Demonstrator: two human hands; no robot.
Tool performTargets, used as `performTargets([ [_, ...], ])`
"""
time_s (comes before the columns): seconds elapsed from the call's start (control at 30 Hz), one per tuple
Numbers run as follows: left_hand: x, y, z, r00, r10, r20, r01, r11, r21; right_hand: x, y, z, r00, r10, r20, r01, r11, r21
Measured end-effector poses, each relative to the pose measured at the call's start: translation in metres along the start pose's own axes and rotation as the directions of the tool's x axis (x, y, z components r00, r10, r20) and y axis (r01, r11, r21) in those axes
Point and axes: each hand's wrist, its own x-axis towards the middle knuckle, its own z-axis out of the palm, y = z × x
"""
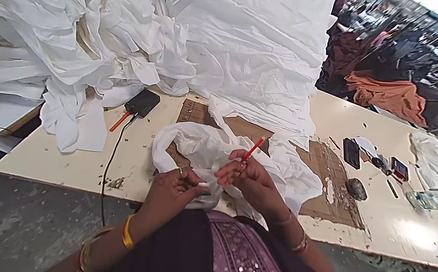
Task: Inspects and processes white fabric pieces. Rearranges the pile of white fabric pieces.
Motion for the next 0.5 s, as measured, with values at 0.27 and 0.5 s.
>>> performTargets([
  [0.27, -0.001, -0.002, 0.0, 0.991, 0.121, 0.064, -0.13, 0.977, 0.167, -0.005, 0.008, 0.0, 0.981, -0.187, -0.043, 0.168, 0.947, -0.275],
  [0.5, -0.002, -0.005, 0.0, 0.974, 0.213, 0.079, -0.225, 0.952, 0.207, -0.008, 0.013, 0.006, 0.928, -0.372, -0.006, 0.297, 0.75, -0.592],
])
